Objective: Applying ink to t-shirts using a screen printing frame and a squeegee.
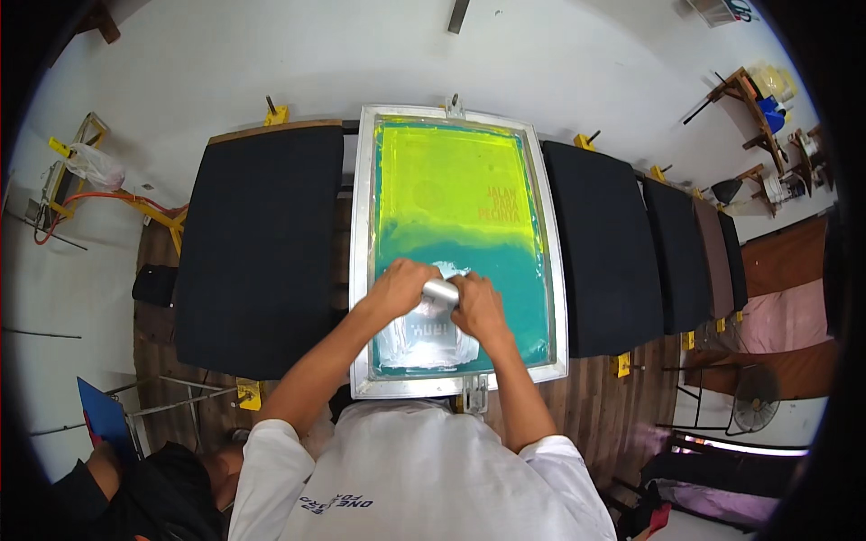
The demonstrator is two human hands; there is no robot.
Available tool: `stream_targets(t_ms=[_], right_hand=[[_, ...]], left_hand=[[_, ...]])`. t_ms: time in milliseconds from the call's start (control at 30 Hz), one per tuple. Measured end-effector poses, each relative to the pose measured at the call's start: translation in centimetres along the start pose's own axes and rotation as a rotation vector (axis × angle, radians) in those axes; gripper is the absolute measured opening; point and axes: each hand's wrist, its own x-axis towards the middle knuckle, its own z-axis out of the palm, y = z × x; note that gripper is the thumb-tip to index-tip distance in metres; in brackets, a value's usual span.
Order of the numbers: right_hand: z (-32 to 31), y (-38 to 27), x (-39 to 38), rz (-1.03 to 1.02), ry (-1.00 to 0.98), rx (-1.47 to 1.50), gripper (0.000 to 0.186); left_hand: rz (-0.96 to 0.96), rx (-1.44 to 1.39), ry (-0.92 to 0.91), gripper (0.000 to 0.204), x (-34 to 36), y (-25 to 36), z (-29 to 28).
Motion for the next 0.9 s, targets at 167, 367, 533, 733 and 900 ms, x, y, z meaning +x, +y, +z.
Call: stream_targets(t_ms=[167, 367, 533, 733, 900], right_hand=[[-0.5, 0.8, 1.6, -0.071, 0.010, 0.008, 0.038], [0.4, 1.4, 2.1, 0.013, -0.017, 0.017, 0.043], [0.4, 1.8, 3.5, -0.141, 0.024, 0.105, 0.040], [0.8, -0.3, 5.0, -0.214, -0.075, 0.087, 0.037], [1.4, -2.7, 6.5, -0.283, -0.180, 0.065, 0.034]], left_hand=[[-0.087, -0.036, -0.104, 0.026, 1.2, -0.1, -1.0], [-0.115, -0.047, -0.157, 0.027, 1.9, -0.8, -0.1], [-0.078, 0.001, -0.190, 0.027, 2.4, -1.7, -0.7], [-0.165, -0.008, -0.251, 0.032, 0.8, -2.3, -3.4], [-0.264, -0.024, -0.194, 0.032, -1.8, -3.5, -4.7]])
